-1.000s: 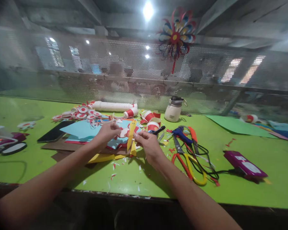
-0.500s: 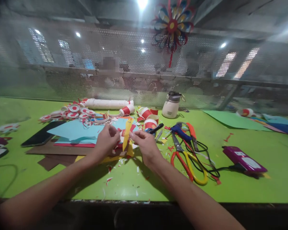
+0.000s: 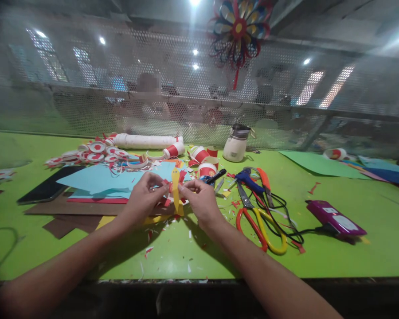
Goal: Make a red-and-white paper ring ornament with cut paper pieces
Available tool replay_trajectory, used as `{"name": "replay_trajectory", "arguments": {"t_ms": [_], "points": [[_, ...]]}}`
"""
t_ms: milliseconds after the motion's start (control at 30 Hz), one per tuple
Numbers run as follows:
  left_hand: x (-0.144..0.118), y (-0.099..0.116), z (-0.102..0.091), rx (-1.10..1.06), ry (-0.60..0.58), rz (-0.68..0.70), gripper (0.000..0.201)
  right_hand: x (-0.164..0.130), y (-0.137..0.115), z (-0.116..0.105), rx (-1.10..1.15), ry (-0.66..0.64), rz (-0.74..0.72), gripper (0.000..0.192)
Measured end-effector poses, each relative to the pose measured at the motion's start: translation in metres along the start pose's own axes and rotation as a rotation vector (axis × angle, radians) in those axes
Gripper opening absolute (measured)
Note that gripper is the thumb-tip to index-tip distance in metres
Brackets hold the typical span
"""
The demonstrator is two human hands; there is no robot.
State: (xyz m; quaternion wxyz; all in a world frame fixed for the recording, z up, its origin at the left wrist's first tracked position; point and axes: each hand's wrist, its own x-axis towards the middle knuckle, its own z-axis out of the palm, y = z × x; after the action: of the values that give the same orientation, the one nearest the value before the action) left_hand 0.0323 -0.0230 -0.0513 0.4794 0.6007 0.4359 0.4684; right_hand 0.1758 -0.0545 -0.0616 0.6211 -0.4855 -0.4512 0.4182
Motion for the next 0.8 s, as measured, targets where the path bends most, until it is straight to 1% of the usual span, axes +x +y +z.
{"name": "replay_trajectory", "arguments": {"t_ms": [200, 367, 500, 633, 733, 800], "points": [[0.0003, 0.0016, -0.0008, -0.123, -0.013, -0.084, 0.03, -0.0013, -0.0016, 0.0019, -0.06, 0.03, -0.036, 0.022], [-0.0001, 0.0031, -0.0026, -0.123, -0.025, -0.091, 0.028, -0.0015, -0.002, 0.0024, -0.077, 0.035, -0.065, 0.022], [-0.0011, 0.0039, -0.0027, -0.143, -0.018, -0.1, 0.027, -0.0009, -0.0011, 0.0017, -0.049, 0.036, -0.083, 0.023], [0.0009, -0.0001, -0.0029, -0.128, -0.017, -0.066, 0.027, -0.0006, -0.0023, 0.0021, -0.003, 0.057, -0.103, 0.027], [0.0024, -0.0021, -0.0035, -0.104, 0.001, -0.036, 0.026, -0.0017, -0.0049, 0.0032, 0.027, 0.082, -0.072, 0.028], [0.0022, -0.0013, -0.0037, -0.088, 0.011, -0.045, 0.026, -0.0031, -0.0068, 0.0042, 0.043, 0.066, -0.019, 0.03]]}}
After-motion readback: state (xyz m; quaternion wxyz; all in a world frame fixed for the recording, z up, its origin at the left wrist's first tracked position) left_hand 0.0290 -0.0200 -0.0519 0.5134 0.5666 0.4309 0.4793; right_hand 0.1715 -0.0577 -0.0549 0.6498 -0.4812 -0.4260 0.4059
